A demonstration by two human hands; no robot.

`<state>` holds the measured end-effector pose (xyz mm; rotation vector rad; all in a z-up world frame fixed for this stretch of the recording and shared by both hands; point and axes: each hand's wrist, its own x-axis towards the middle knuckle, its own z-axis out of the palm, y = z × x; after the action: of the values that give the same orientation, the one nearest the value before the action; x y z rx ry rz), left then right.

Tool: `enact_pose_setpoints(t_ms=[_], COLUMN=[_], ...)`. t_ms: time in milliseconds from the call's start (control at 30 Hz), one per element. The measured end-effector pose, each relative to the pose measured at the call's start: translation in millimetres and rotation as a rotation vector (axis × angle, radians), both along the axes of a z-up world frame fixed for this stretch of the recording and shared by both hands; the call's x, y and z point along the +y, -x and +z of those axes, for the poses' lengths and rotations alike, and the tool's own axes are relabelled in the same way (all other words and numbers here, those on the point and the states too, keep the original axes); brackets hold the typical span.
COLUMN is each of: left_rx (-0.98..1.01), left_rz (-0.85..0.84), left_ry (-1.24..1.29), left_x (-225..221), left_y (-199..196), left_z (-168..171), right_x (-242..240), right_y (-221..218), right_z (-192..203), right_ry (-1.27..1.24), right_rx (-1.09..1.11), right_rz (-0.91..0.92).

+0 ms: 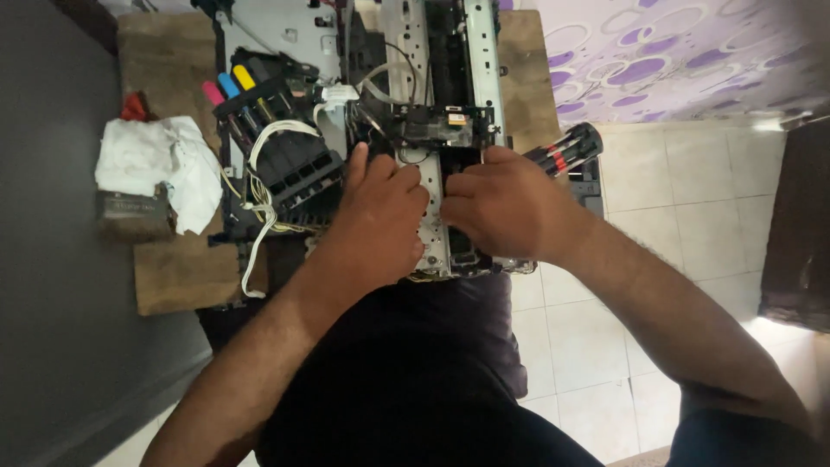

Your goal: Reassembling the internal components of a printer chassis, including the print head carriage and cables, and using a screwdriver.

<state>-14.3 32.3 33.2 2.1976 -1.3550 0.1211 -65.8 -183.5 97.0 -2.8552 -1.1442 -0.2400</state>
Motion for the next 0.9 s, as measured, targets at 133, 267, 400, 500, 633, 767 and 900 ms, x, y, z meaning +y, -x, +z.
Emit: enact_pose_setpoints(t_ms=[133,267,400,500,633,767,900], left_rx=[-0.046,0.02,0.03,0.014,-0.002,0.017,0.027], left_rz=[0.039,0.054,0.072,0.08,0.102,0.084,0.098], left_ry=[-0.067,-0.044,-0.164,-0.252,-0.268,-0.239,-0.17], left_x=[0.0,-0.1,-2.0,-1.4,-3.0,-2.6,1.2], left_y=[1.6,2.5,3.0,4.0,3.9,2.7,7.7], left_z=[-2.3,-0.8,3.9,18.4,11.5,5.9,27.2], right_x=[0.2,3.3,7.6,11.8,16.6,12.9,20.0], right_y=[3.3,3.1,-2.7,-8.3,-11.4,-14.3,-17.8], right_z=[-11.6,-14.3,-7.5,1.6,-2.4,-8.4,7.1], right_ry=[-0.005,0.026,0.08,0.071,-0.066,-0.041,-0.107], right_rx=[-0.028,-0.013,0.051,0.036,0.077,0.07,0.085], right_rz=[0.005,-0.083,-0.093,-0.05,0.02,0.014,0.069])
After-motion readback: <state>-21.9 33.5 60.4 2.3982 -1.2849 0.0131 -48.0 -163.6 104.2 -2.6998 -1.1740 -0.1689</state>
